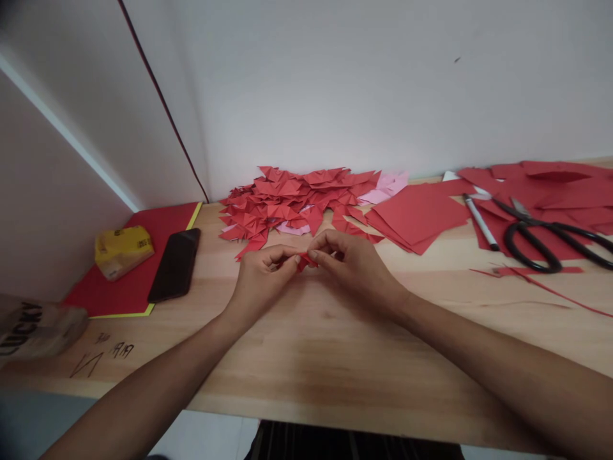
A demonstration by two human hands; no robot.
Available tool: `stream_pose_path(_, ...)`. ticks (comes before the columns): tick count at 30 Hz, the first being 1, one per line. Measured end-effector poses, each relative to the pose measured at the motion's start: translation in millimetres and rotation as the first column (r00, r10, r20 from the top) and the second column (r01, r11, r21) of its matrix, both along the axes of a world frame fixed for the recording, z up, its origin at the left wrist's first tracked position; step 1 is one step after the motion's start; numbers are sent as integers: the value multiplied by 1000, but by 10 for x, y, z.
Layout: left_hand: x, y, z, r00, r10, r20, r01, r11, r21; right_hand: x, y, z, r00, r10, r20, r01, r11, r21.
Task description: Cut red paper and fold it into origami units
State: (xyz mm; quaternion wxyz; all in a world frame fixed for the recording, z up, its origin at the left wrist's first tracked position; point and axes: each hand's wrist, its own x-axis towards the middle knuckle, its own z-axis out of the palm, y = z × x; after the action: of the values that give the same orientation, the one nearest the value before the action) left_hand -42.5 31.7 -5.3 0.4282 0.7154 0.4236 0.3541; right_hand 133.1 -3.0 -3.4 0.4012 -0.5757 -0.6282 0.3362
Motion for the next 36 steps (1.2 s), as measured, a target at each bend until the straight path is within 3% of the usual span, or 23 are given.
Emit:
stream_pose_path(7, -8, 40, -44, 999, -34, -14, 34, 999, -26, 1, -6, -39, 998, 2, 65, -4, 1000, 30)
stream_pose_path(20, -6, 7, -67, 997, -19, -69, 24, 998, 63, -37, -4, -42, 993, 25, 118, -30, 999, 38)
stream_pose_path(29, 9, 40, -9, 1000, 21, 5, -20, 999, -48, -1, -1, -24, 998, 68, -18, -69, 997, -29)
stream_pose_path(36, 10, 17, -37, 999, -10, -35, 10, 1000, 9, -32, -23, -26, 999, 48, 4, -47, 999, -8)
